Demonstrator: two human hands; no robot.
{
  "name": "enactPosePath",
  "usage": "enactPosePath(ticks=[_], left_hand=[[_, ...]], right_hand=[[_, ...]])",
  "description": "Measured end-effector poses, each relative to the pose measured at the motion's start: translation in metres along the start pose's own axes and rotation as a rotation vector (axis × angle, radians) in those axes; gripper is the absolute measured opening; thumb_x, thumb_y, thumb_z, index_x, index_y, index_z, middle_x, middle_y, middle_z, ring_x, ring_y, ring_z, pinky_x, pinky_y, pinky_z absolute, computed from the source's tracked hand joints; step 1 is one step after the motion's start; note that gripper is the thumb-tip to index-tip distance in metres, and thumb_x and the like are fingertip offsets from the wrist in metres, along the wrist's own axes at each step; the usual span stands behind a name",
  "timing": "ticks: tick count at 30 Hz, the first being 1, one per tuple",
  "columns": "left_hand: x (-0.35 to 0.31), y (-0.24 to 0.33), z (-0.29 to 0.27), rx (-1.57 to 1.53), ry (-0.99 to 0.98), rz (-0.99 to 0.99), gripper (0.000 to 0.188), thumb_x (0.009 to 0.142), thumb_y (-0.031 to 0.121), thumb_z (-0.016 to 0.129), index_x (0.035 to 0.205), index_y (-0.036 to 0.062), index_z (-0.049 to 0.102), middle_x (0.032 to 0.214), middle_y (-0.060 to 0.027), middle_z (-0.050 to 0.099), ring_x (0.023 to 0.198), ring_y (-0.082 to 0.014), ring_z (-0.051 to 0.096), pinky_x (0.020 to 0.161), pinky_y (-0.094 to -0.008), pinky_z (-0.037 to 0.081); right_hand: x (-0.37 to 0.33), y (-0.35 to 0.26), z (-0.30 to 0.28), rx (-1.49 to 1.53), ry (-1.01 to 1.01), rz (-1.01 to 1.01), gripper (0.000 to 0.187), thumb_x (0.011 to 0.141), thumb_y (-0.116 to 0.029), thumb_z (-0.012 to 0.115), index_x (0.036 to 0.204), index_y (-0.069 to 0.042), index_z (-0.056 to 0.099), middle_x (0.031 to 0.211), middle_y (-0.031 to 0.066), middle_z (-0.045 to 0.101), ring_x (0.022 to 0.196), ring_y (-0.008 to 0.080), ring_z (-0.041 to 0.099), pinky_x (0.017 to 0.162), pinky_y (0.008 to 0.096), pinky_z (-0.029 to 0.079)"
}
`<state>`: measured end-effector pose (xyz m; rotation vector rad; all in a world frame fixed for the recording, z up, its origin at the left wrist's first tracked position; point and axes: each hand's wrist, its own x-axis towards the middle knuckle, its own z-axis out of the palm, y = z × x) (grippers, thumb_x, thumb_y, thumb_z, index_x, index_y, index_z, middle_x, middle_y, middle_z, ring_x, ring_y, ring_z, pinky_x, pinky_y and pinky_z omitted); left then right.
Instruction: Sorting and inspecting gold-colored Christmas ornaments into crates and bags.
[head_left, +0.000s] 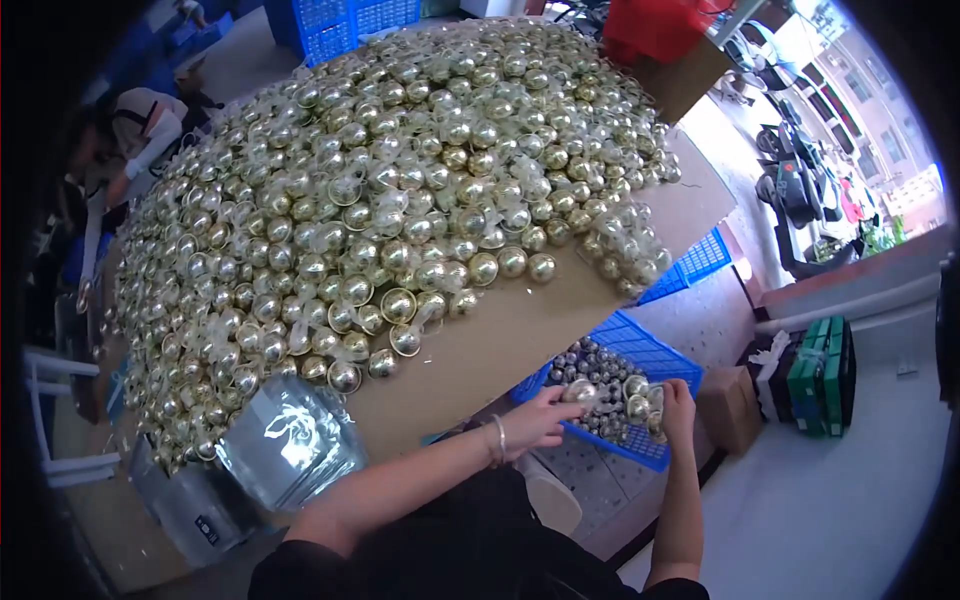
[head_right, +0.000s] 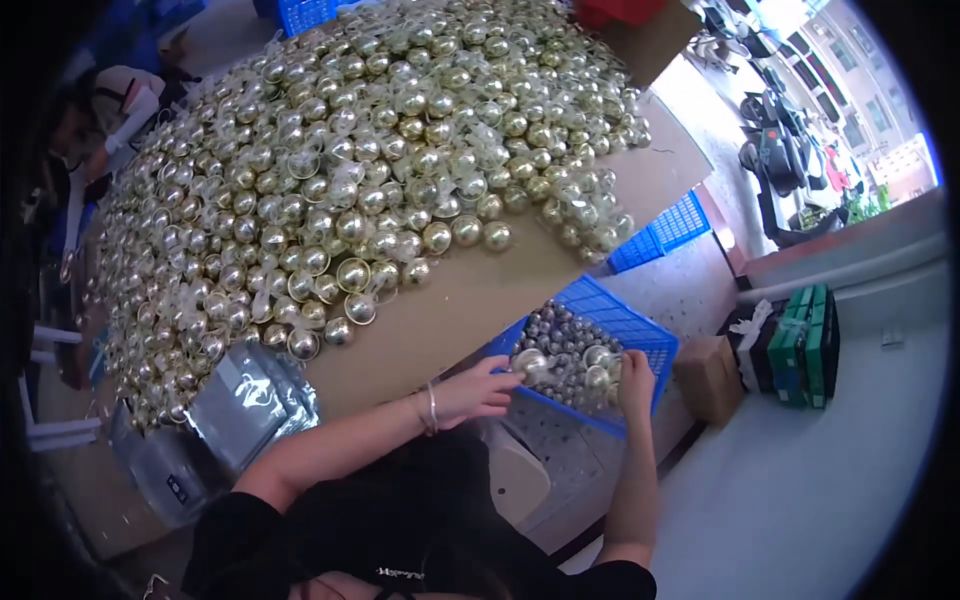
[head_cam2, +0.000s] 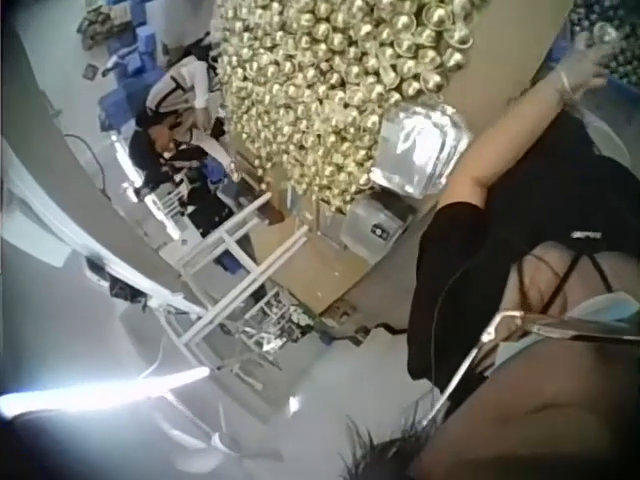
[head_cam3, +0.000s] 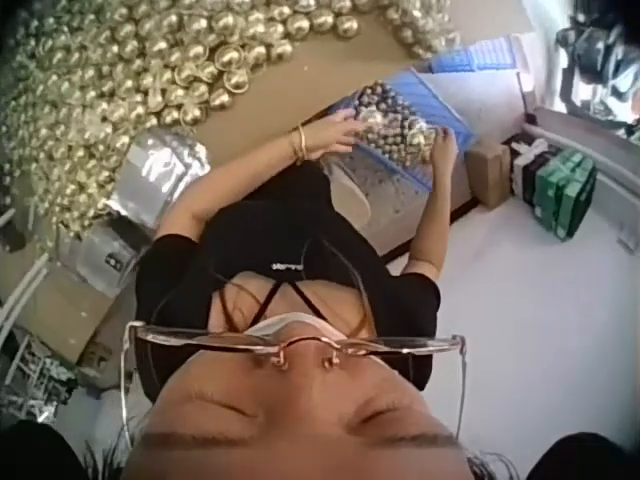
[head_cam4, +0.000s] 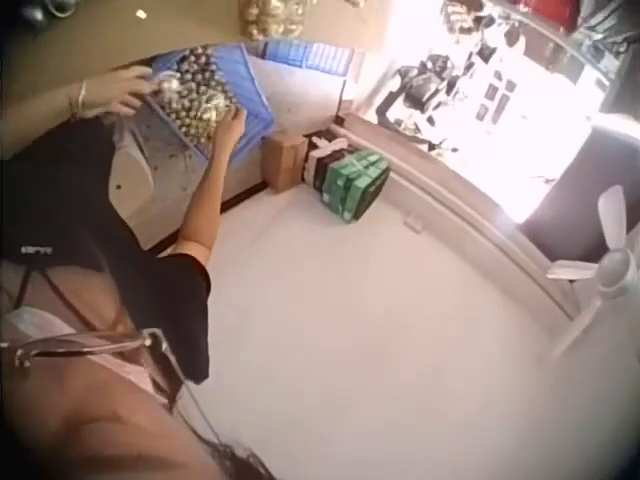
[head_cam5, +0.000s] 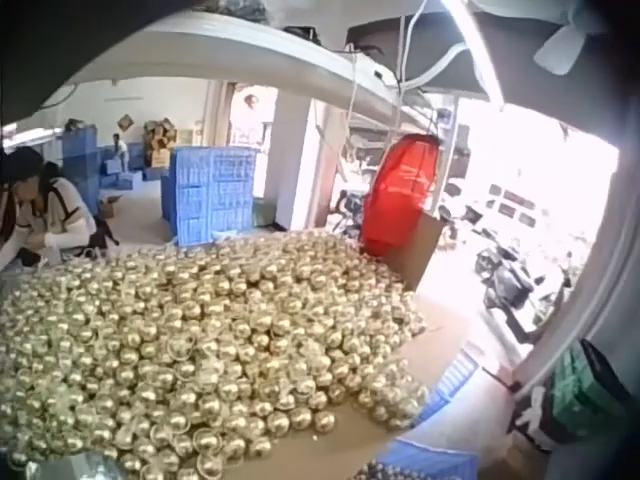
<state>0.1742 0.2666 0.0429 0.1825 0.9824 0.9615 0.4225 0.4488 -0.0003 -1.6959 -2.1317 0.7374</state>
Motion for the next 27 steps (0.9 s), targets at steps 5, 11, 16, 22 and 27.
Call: enactPosePath(ticks=[5,11,16,22,27], left_hand=[[-0.066,0.017,0.017,0.401,-0.225,0.313,0.035,0.086,0.029,0.058,0.111,0.0041,0.054,0.101,-0.0051,0.058,0.084,-0.0112,0.056,0.072,-0.0269,0.048],[-0.284,0.055,-0.009,0.716,-0.313,1.270,0.017,0.079,0.018,0.069,0.087,0.0038,0.064,0.085,-0.0069,0.065,0.066,-0.0145,0.062,0.052,-0.0253,0.048],[-0.344,0.022,0.021,0.595,0.187,1.797,0.032,0.078,0.032,0.068,0.104,0.0155,0.060,0.066,-0.0056,0.058,0.041,-0.0097,0.045,0.039,-0.0206,0.028],[-0.387,-0.010,0.010,0.571,0.633,1.915,0.031,0.079,0.030,0.067,0.105,0.0147,0.060,0.063,-0.0055,0.056,0.040,-0.0102,0.042,0.037,-0.0203,0.026],[-0.431,-0.028,-0.019,0.619,0.699,1.897,0.033,0.080,0.034,0.067,0.105,0.0148,0.059,0.063,-0.0060,0.056,0.039,-0.0103,0.042,0.037,-0.0208,0.027]], right_hand=[[0.002,0.062,-0.006,-0.528,0.065,-0.112,0.019,0.084,-0.017,0.051,0.099,-0.007,0.059,0.097,0.0140,0.055,0.088,0.0348,0.057,0.073,0.0433,0.046],[-0.036,0.023,0.099,-0.051,-0.374,-0.257,0.024,0.080,-0.018,0.060,0.095,0.000,0.062,0.083,0.0165,0.065,0.074,0.0257,0.064,0.070,0.0337,0.049],[-0.096,-0.150,0.159,0.157,-0.768,-0.613,0.019,0.084,-0.014,0.059,0.097,-0.001,0.062,0.085,0.0143,0.064,0.073,0.0207,0.063,0.066,0.0286,0.049],[-0.125,-0.283,0.203,0.067,-0.913,-0.948,0.018,0.084,-0.015,0.060,0.096,-0.002,0.062,0.085,0.0139,0.063,0.073,0.0231,0.064,0.065,0.0305,0.050],[-0.159,-0.367,0.253,0.138,-0.936,-1.075,0.022,0.084,-0.021,0.058,0.099,-0.006,0.062,0.084,0.0130,0.062,0.069,0.0265,0.062,0.063,0.0361,0.049]])
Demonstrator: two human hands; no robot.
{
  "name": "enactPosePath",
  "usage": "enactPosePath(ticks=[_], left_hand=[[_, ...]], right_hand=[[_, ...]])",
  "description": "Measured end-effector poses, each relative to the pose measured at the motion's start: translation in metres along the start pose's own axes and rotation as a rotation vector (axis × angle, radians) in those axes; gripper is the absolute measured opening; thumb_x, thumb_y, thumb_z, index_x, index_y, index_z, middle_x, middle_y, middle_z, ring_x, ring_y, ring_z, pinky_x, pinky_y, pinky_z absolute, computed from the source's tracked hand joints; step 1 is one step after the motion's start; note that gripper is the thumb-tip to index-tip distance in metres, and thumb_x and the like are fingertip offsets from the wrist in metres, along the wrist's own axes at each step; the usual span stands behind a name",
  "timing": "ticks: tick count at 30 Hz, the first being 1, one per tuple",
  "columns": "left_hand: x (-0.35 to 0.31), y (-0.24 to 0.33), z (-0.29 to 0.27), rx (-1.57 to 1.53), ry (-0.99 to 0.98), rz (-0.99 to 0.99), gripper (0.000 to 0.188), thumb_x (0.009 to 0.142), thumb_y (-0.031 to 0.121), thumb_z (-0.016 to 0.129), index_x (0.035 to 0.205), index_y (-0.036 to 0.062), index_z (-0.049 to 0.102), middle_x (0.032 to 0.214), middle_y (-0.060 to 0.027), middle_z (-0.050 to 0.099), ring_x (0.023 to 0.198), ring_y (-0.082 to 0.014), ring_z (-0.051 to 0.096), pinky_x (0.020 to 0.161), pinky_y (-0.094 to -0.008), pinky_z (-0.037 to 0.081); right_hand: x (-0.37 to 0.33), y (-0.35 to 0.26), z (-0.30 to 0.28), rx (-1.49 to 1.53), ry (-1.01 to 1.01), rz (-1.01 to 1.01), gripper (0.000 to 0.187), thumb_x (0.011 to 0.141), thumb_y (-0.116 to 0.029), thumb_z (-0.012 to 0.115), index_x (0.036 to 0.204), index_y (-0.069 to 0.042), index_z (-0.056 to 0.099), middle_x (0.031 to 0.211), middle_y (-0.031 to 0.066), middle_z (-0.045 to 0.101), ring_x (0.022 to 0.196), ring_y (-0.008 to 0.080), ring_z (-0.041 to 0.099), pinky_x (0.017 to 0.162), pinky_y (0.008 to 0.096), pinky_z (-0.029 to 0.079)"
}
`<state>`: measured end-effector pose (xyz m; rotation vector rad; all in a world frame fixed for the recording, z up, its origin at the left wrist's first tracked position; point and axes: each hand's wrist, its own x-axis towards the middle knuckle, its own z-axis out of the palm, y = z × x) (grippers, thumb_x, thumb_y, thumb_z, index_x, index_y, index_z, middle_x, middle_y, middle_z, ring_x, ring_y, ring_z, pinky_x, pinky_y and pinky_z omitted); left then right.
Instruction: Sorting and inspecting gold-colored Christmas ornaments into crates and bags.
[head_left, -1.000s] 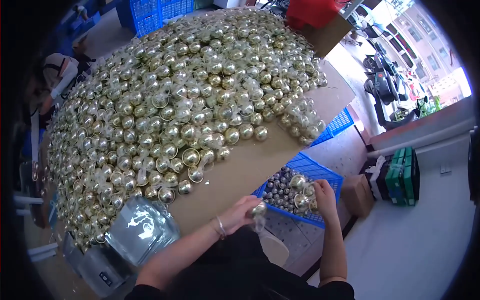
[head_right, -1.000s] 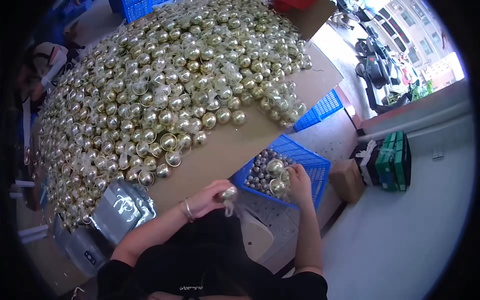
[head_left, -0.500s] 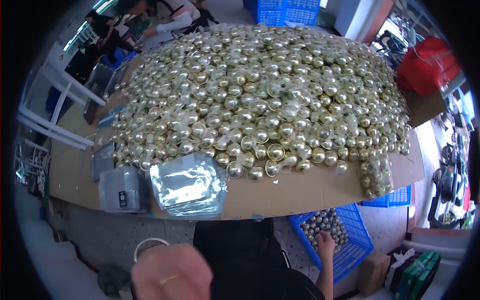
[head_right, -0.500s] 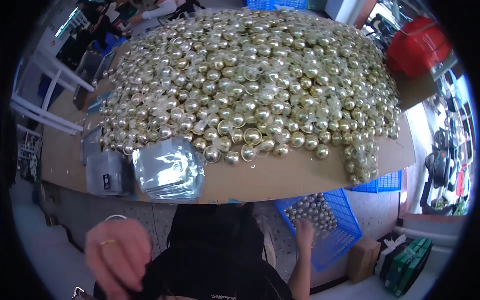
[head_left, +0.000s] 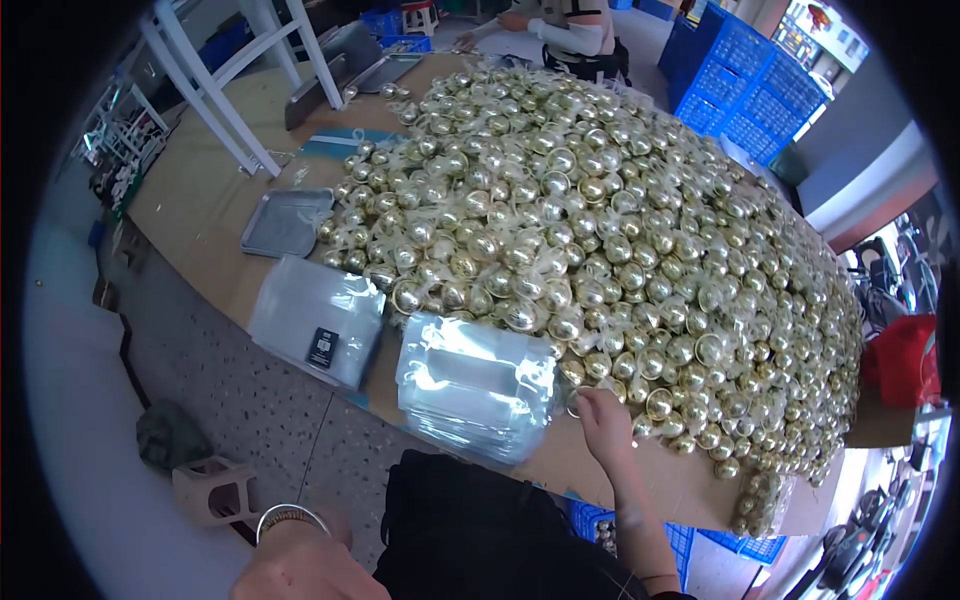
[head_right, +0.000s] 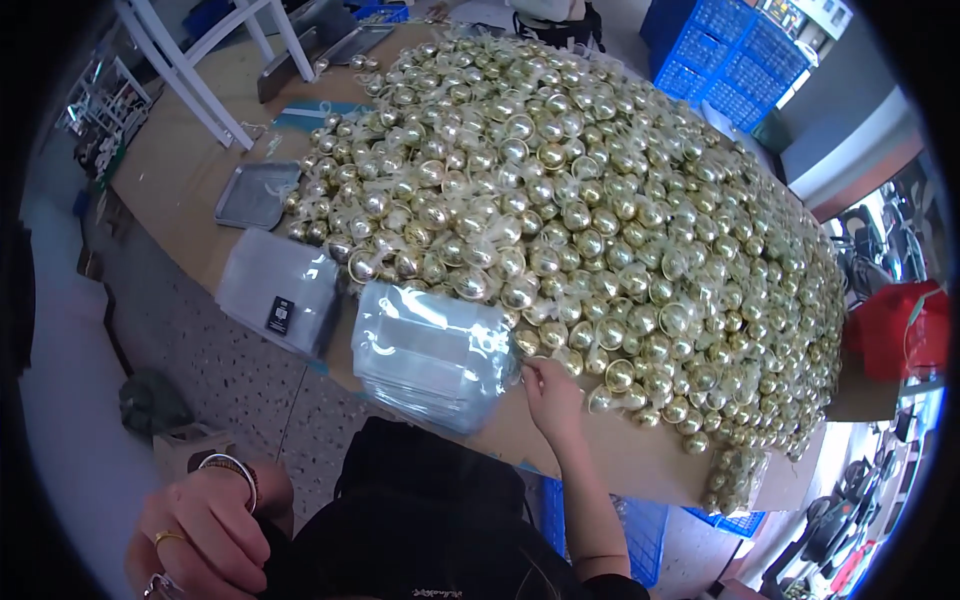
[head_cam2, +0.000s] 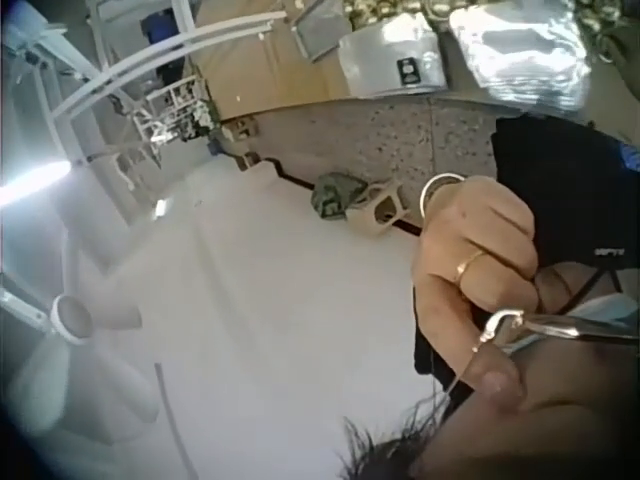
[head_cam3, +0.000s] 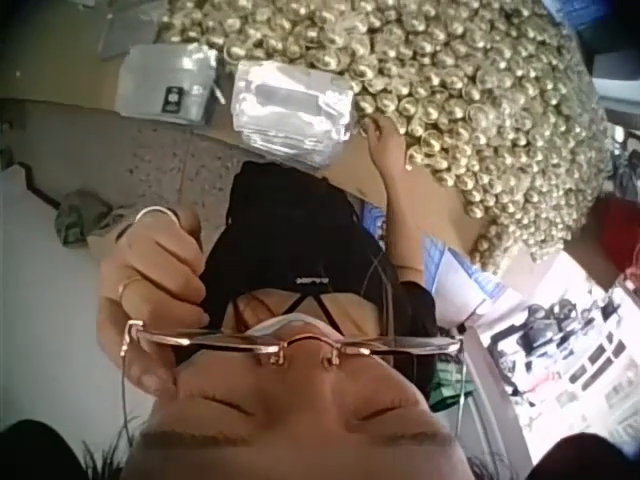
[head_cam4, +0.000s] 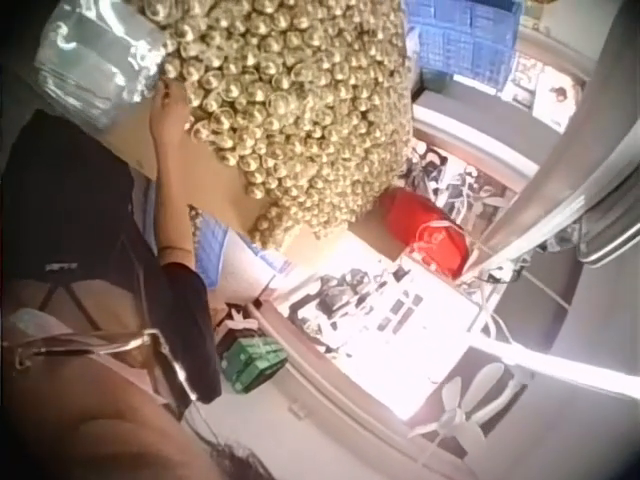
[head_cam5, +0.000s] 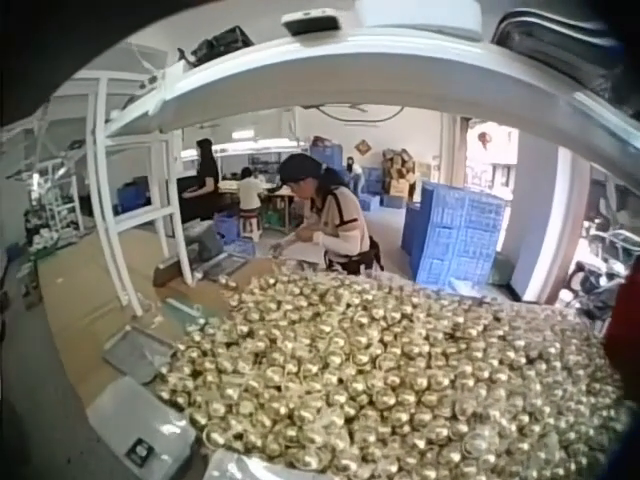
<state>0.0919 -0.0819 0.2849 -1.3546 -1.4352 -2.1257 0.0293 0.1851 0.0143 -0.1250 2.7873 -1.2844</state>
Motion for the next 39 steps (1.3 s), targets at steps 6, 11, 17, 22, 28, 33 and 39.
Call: enactPosePath(ticks=[6,11,17,22,28,33,39], left_hand=[[-0.016,-0.007,-0.092,-0.023,0.035,-0.099,0.028,0.080,0.029,0.067,0.100,0.0107,0.058,0.073,-0.0075,0.061,0.051,-0.0124,0.055,0.043,-0.0220,0.039],[-0.046,-0.062,-0.147,-0.101,0.264,-0.280,0.019,0.085,0.021,0.060,0.082,0.0017,0.059,0.077,-0.0101,0.060,0.059,-0.0157,0.059,0.047,-0.0236,0.044],[-0.085,-0.135,-0.182,-0.171,0.523,-0.748,0.025,0.091,0.024,0.047,0.096,0.0003,0.052,0.071,-0.0071,0.051,0.053,-0.0125,0.049,0.049,-0.0233,0.040],[-0.105,-0.210,-0.170,-0.139,0.417,-1.303,0.025,0.089,0.021,0.052,0.105,0.0020,0.053,0.087,-0.0058,0.058,0.070,-0.0106,0.055,0.062,-0.0218,0.045],[-0.141,-0.272,-0.154,0.144,0.246,-1.357,0.039,0.087,0.020,0.058,0.119,0.0003,0.045,0.100,-0.0084,0.056,0.080,-0.0122,0.056,0.067,-0.0245,0.047],[-0.129,-0.311,-0.136,0.052,0.320,-1.409,0.058,0.083,0.028,0.061,0.124,-0.0033,0.036,0.108,-0.0179,0.054,0.086,-0.0208,0.059,0.072,-0.0311,0.048],[-0.140,-0.315,-0.133,-0.005,0.260,-1.451,0.063,0.084,0.026,0.062,0.130,-0.0021,0.028,0.109,-0.0157,0.052,0.085,-0.0175,0.056,0.071,-0.0287,0.048]], right_hand=[[0.104,-0.062,0.071,-0.467,0.009,0.238,0.062,0.075,-0.054,0.060,0.100,0.002,0.055,0.081,0.0180,0.063,0.076,0.0306,0.063,0.067,0.0389,0.049],[0.147,-0.063,0.098,-0.526,0.053,0.362,0.054,0.072,-0.045,0.063,0.098,0.000,0.050,0.079,0.0182,0.062,0.071,0.0323,0.063,0.062,0.0390,0.050],[0.139,-0.045,0.030,1.214,0.218,0.626,0.027,0.073,-0.006,0.051,0.098,-0.007,0.044,0.089,0.0112,0.056,0.079,0.0234,0.060,0.061,0.0418,0.056],[0.148,-0.045,0.031,1.062,0.156,0.646,0.017,0.072,-0.008,0.054,0.087,-0.003,0.049,0.074,0.0091,0.055,0.072,0.0207,0.059,0.063,0.0375,0.054],[0.160,-0.060,0.045,-0.407,0.058,0.576,0.039,0.070,-0.018,0.062,0.107,-0.005,0.056,0.070,0.0127,0.059,0.082,0.0261,0.062,0.068,0.0336,0.049],[0.198,-0.082,0.045,-0.769,-0.083,0.484,0.060,0.068,-0.038,0.069,0.116,-0.010,0.048,0.100,0.0134,0.059,0.089,0.0295,0.062,0.070,0.0393,0.051],[0.226,-0.055,0.017,-0.752,-0.426,0.307,0.066,0.062,-0.037,0.075,0.115,-0.007,0.050,0.108,0.0148,0.056,0.097,0.0291,0.059,0.077,0.0388,0.051]])
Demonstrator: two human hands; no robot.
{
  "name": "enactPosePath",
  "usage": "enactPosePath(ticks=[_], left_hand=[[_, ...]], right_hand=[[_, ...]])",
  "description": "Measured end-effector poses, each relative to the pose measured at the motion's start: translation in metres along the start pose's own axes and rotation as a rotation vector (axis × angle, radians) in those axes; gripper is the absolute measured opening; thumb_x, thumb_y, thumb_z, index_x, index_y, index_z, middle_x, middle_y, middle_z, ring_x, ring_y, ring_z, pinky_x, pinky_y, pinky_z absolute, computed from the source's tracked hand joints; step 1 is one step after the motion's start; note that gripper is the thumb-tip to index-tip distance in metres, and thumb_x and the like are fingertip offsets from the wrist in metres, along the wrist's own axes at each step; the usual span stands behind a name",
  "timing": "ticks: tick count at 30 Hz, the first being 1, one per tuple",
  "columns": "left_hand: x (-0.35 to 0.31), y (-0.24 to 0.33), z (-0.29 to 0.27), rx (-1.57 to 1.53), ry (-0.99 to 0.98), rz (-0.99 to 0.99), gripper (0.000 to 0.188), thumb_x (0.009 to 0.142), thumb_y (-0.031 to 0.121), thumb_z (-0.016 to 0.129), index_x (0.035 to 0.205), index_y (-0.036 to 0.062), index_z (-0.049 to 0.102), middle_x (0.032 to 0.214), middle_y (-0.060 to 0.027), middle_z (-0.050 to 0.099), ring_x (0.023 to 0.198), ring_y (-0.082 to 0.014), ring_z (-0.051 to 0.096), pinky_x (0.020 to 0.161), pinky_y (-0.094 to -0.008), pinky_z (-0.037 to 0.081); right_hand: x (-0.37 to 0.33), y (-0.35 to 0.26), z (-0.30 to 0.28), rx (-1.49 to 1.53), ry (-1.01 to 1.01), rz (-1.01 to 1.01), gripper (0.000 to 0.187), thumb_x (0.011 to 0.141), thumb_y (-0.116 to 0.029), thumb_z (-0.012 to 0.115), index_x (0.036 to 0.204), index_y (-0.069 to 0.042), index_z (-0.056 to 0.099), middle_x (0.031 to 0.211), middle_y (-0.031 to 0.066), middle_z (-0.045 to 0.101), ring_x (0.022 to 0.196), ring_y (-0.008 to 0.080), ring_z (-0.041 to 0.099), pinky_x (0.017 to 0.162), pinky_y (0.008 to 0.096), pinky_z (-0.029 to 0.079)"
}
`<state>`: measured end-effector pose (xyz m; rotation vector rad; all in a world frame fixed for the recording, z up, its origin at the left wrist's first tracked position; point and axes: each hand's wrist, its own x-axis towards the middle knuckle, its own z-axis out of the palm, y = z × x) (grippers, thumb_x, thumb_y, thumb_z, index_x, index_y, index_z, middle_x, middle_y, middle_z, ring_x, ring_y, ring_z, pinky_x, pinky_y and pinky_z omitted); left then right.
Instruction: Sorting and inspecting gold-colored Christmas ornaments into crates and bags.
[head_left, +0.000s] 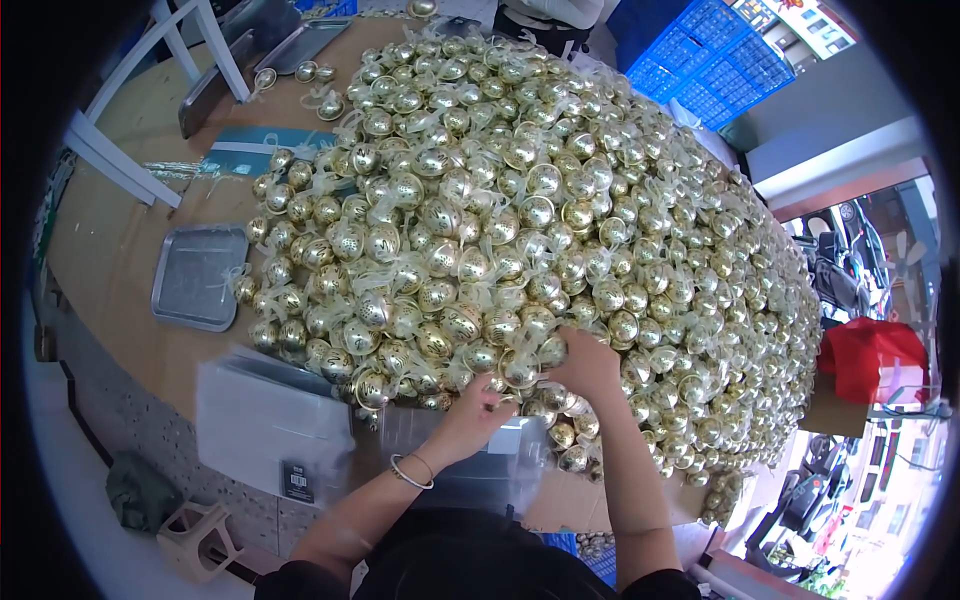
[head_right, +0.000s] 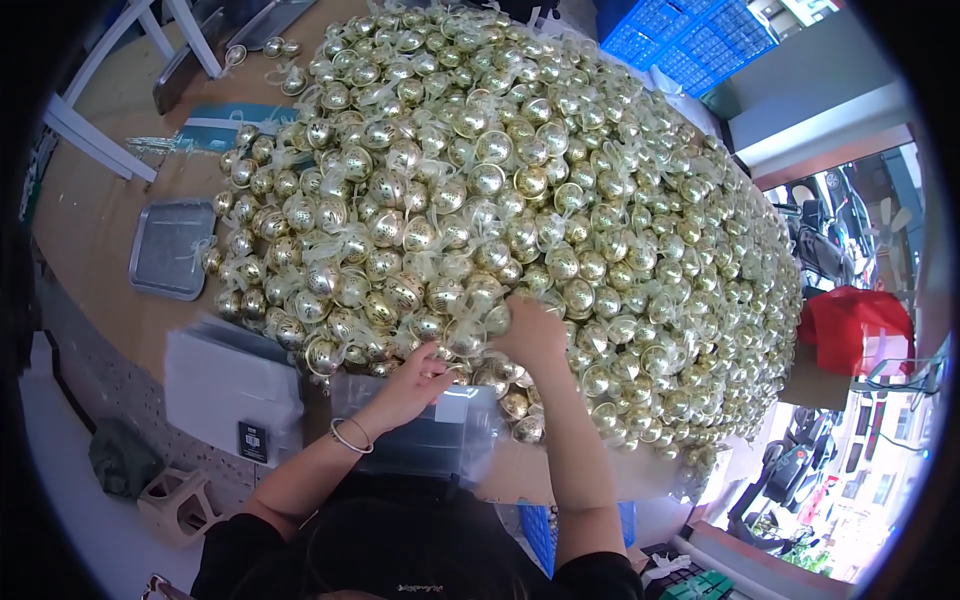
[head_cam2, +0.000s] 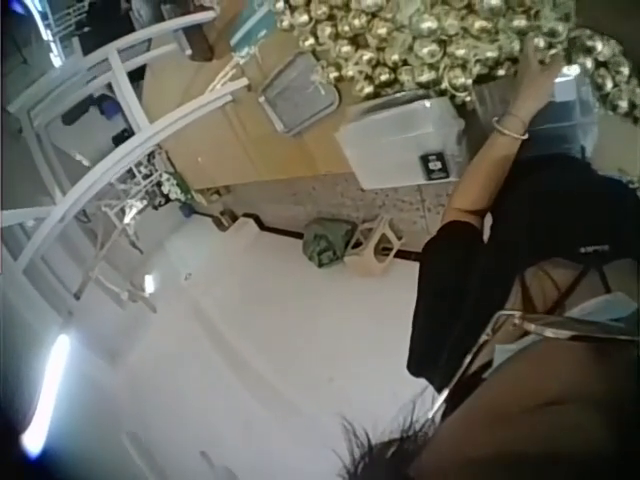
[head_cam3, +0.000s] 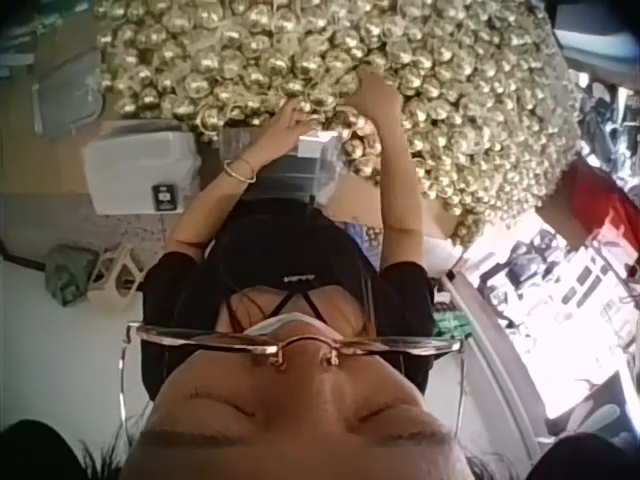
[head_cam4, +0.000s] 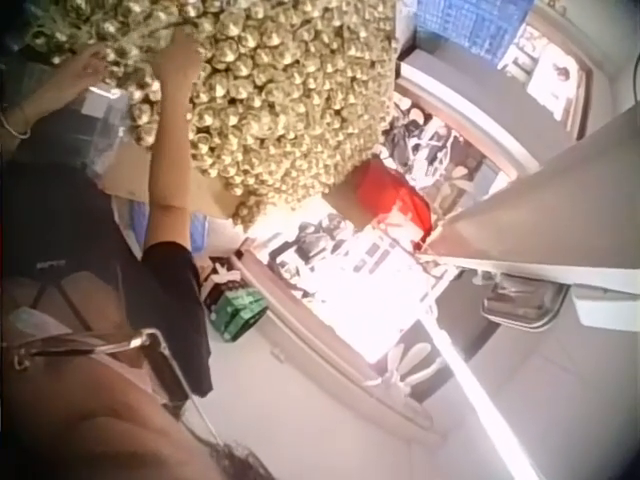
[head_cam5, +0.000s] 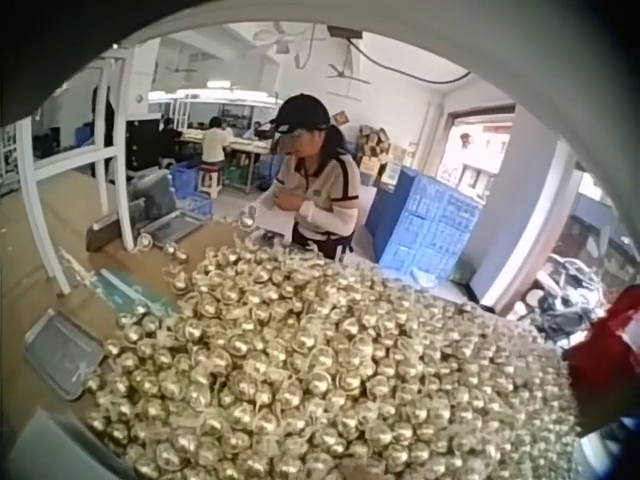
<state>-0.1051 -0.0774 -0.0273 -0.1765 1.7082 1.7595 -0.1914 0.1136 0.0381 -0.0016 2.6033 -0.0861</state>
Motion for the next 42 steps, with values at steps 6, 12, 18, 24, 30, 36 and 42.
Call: enactPosePath(ticks=[6,12,18,24,30,36,42], left_hand=[[-0.004,0.005,-0.005,-0.077,-0.126,-0.027,0.048,0.089,0.022,0.056,0.127,0.0017,0.035,0.106,-0.0089,0.053,0.086,-0.0133,0.056,0.071,-0.0257,0.048],[-0.011,0.007,-0.002,-0.095,-0.141,0.036,0.040,0.087,0.026,0.057,0.115,-0.0007,0.047,0.094,-0.0080,0.057,0.073,-0.0119,0.055,0.062,-0.0253,0.047],[-0.024,0.008,0.000,0.023,-0.210,0.009,0.031,0.091,0.022,0.054,0.115,0.0034,0.049,0.097,-0.0032,0.057,0.086,-0.0099,0.055,0.071,-0.0243,0.047],[-0.040,-0.004,-0.012,-0.168,-0.149,-0.053,0.034,0.089,0.025,0.055,0.115,0.0036,0.051,0.101,-0.0059,0.058,0.086,-0.0122,0.057,0.072,-0.0257,0.047],[-0.045,0.007,-0.027,-0.079,-0.125,-0.130,0.032,0.091,0.024,0.053,0.115,0.0038,0.050,0.101,-0.0045,0.058,0.089,-0.0125,0.057,0.073,-0.0245,0.046],[-0.050,0.003,-0.023,-0.029,-0.124,-0.103,0.031,0.091,0.024,0.052,0.115,0.0041,0.051,0.101,-0.0035,0.058,0.088,-0.0110,0.056,0.075,-0.0244,0.046],[-0.055,-0.005,-0.015,-0.007,-0.139,-0.014,0.031,0.091,0.023,0.053,0.114,0.0035,0.051,0.100,-0.0032,0.058,0.085,-0.0098,0.055,0.074,-0.0242,0.045]], right_hand=[[-0.011,0.055,0.001,0.893,0.440,0.134,0.077,0.069,-0.026,0.073,0.131,-0.002,0.036,0.115,0.0175,0.055,0.097,0.0258,0.057,0.084,0.0351,0.048],[-0.018,0.076,0.032,2.165,0.202,0.024,0.060,0.084,-0.043,0.054,0.127,-0.003,0.040,0.100,0.0161,0.057,0.077,0.0265,0.060,0.071,0.0438,0.053],[-0.074,0.091,0.074,2.587,-0.125,-0.147,0.056,0.090,-0.048,0.041,0.132,-0.012,0.035,0.115,0.0182,0.052,0.068,0.0228,0.059,0.054,0.0390,0.056],[-0.243,0.196,0.202,2.963,0.271,0.094,0.062,0.085,-0.049,0.050,0.121,0.001,0.043,0.116,0.0140,0.049,0.086,0.0216,0.057,0.077,0.0400,0.050],[-0.386,0.267,0.356,1.815,1.095,0.691,0.075,0.079,-0.050,0.058,0.122,0.009,0.038,0.113,0.0216,0.050,0.097,0.0310,0.055,0.081,0.0399,0.052],[-0.284,0.195,0.233,2.799,0.532,0.471,0.058,0.088,-0.045,0.048,0.121,0.003,0.045,0.107,0.0197,0.056,0.096,0.0258,0.058,0.074,0.0329,0.055],[-0.104,0.025,0.094,0.805,0.560,0.094,0.058,0.076,-0.027,0.067,0.122,-0.001,0.044,0.111,0.0120,0.054,0.098,0.0228,0.056,0.078,0.0330,0.049]])
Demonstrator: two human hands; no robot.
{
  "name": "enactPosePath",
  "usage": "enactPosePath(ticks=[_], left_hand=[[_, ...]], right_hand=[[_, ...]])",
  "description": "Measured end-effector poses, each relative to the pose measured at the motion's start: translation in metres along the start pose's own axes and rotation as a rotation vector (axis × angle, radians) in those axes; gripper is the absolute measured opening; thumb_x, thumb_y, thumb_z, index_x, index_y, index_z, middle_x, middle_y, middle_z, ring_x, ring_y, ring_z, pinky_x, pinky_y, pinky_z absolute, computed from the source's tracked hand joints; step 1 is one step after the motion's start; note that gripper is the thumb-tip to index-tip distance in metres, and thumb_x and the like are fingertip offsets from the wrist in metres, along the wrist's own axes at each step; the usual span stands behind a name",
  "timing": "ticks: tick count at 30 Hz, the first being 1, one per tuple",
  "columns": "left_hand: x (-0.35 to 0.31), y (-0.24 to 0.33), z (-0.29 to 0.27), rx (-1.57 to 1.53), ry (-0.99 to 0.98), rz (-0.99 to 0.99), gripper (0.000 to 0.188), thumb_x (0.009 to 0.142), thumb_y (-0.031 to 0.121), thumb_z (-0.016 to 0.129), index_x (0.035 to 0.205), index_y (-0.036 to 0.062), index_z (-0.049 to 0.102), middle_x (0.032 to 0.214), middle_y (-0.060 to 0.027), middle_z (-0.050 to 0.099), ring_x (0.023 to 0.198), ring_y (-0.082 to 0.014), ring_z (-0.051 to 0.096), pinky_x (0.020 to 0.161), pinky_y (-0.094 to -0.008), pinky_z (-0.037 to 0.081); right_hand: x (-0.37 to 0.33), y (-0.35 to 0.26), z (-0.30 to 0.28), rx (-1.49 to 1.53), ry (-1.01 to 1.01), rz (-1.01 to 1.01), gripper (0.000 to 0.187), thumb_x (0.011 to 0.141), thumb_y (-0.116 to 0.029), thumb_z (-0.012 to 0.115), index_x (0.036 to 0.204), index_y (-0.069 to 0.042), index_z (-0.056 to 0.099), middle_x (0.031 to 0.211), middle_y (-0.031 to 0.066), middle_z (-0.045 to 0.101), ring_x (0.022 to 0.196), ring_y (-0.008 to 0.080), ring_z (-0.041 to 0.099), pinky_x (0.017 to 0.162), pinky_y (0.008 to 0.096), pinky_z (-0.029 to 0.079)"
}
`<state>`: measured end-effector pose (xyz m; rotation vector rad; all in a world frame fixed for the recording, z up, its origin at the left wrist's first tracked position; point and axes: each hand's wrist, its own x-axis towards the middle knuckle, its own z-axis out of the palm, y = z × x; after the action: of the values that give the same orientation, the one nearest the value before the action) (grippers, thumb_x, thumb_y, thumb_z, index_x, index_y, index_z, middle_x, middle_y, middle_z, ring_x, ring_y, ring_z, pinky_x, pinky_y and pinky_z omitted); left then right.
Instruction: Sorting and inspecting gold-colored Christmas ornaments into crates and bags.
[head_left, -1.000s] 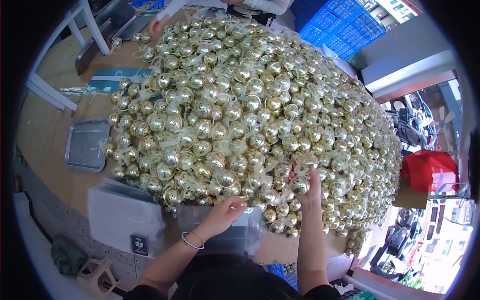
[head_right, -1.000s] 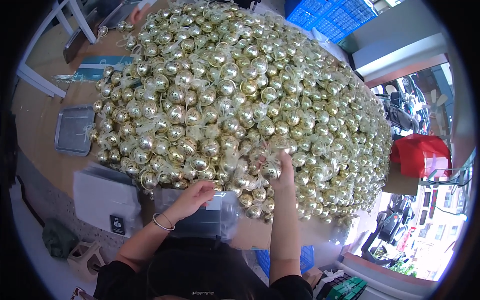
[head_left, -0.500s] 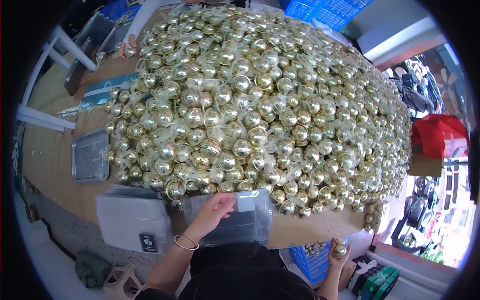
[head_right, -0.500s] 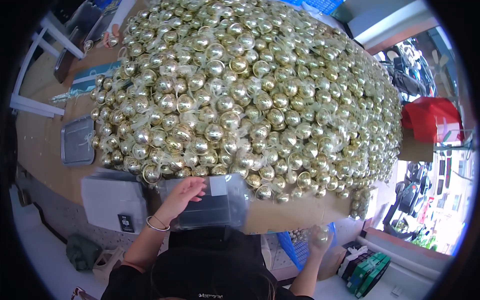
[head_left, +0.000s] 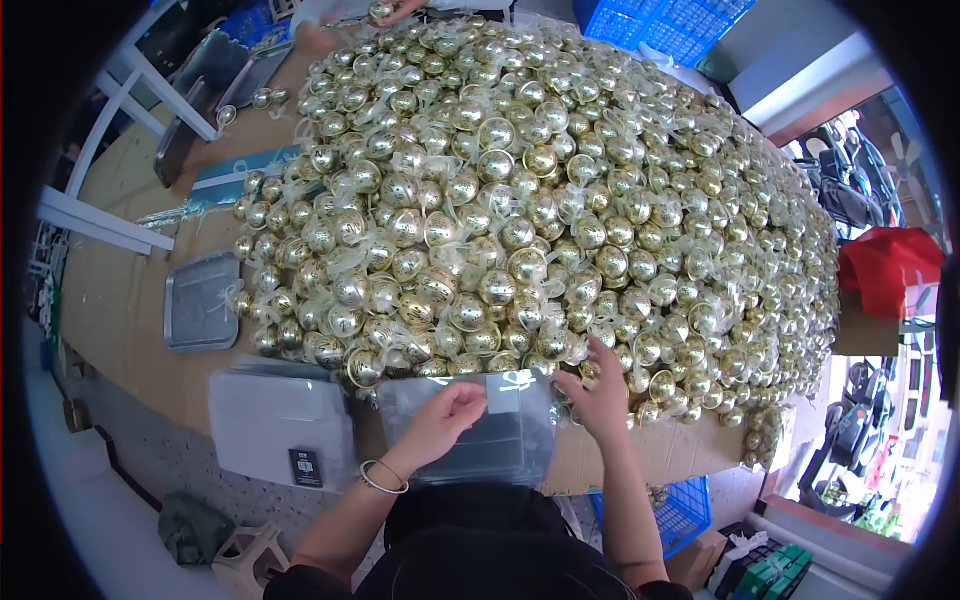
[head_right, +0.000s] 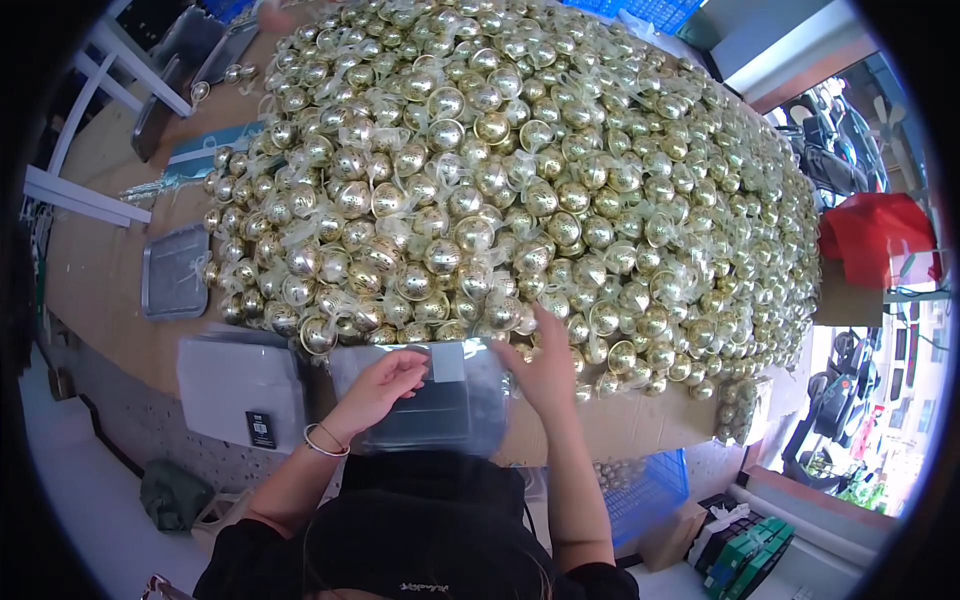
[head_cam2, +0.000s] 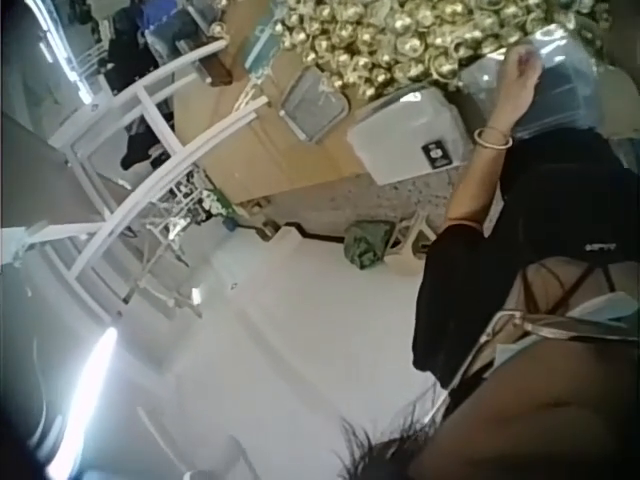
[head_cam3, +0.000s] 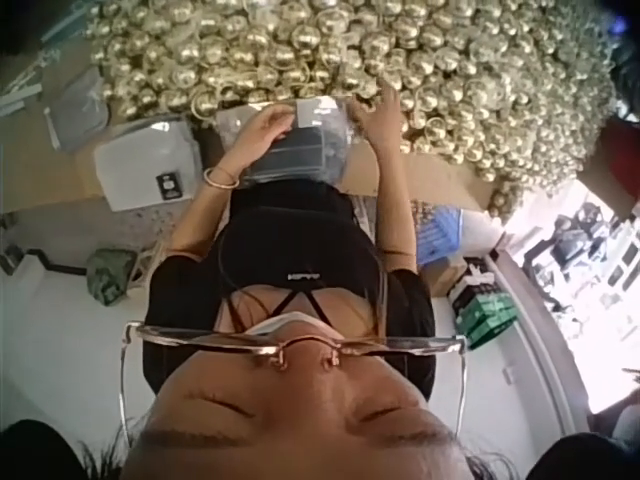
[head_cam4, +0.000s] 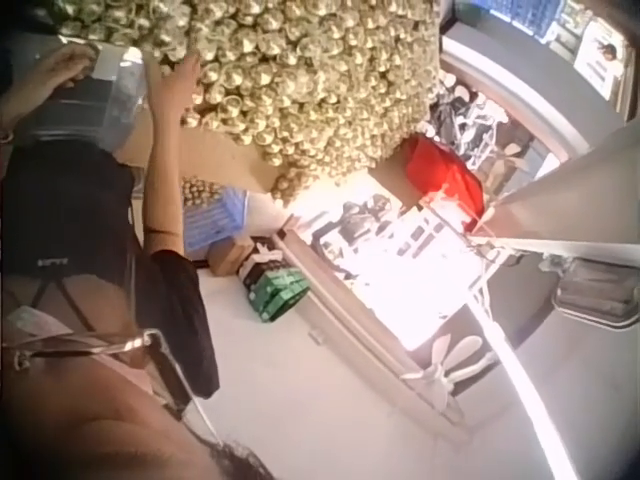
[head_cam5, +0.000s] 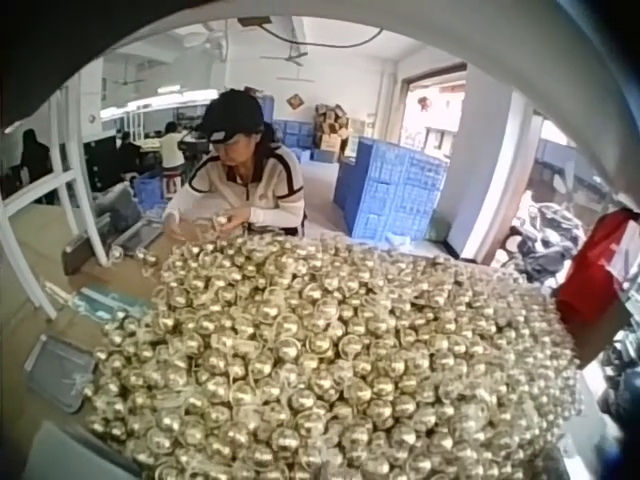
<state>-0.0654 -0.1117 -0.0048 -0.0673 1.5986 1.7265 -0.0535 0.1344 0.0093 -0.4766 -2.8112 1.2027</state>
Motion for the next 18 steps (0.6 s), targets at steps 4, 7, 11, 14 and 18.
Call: enactPosePath(ticks=[4,7,11,14,18], left_hand=[[-0.007,0.002,-0.005,0.015,0.036,0.045,0.030,0.089,0.021,0.055,0.112,0.0020,0.051,0.095,-0.0032,0.059,0.080,-0.0099,0.056,0.072,-0.0239,0.046],[-0.025,0.002,-0.023,0.005,0.080,0.038,0.031,0.092,0.022,0.052,0.117,0.0052,0.050,0.106,-0.0047,0.058,0.090,-0.0113,0.056,0.078,-0.0251,0.045],[-0.032,0.004,-0.031,-0.130,0.115,0.000,0.030,0.092,0.022,0.052,0.117,0.0048,0.050,0.106,-0.0056,0.058,0.090,-0.0123,0.056,0.078,-0.0255,0.046],[-0.025,0.002,-0.032,-0.146,0.104,-0.017,0.029,0.092,0.021,0.051,0.116,0.0046,0.051,0.106,-0.0059,0.058,0.091,-0.0126,0.056,0.078,-0.0255,0.046],[-0.018,-0.003,-0.029,-0.080,0.087,0.016,0.029,0.092,0.021,0.052,0.116,0.0046,0.051,0.105,-0.0043,0.058,0.091,-0.0119,0.056,0.077,-0.0249,0.046]], right_hand=[[0.038,-0.005,0.042,-0.355,-0.048,-0.020,0.066,0.066,-0.018,0.073,0.123,-0.001,0.044,0.116,0.0149,0.051,0.106,0.0237,0.051,0.089,0.0343,0.043],[0.035,-0.001,0.031,0.161,-0.132,0.138,0.067,0.065,-0.010,0.069,0.125,-0.002,0.041,0.118,0.0147,0.048,0.107,0.0231,0.050,0.088,0.0331,0.042],[0.018,0.000,0.010,0.599,-0.229,0.182,0.074,0.061,0.000,0.064,0.129,-0.004,0.036,0.109,0.0075,0.048,0.093,0.0175,0.054,0.078,0.0269,0.045],[0.015,0.005,0.007,0.611,-0.135,0.251,0.068,0.062,0.002,0.062,0.127,-0.003,0.040,0.108,0.0077,0.049,0.089,0.0147,0.054,0.075,0.0243,0.046],[0.019,0.006,0.000,0.641,-0.017,0.304,0.062,0.064,-0.001,0.063,0.123,-0.001,0.044,0.109,0.0094,0.051,0.090,0.0146,0.054,0.072,0.0233,0.046]])
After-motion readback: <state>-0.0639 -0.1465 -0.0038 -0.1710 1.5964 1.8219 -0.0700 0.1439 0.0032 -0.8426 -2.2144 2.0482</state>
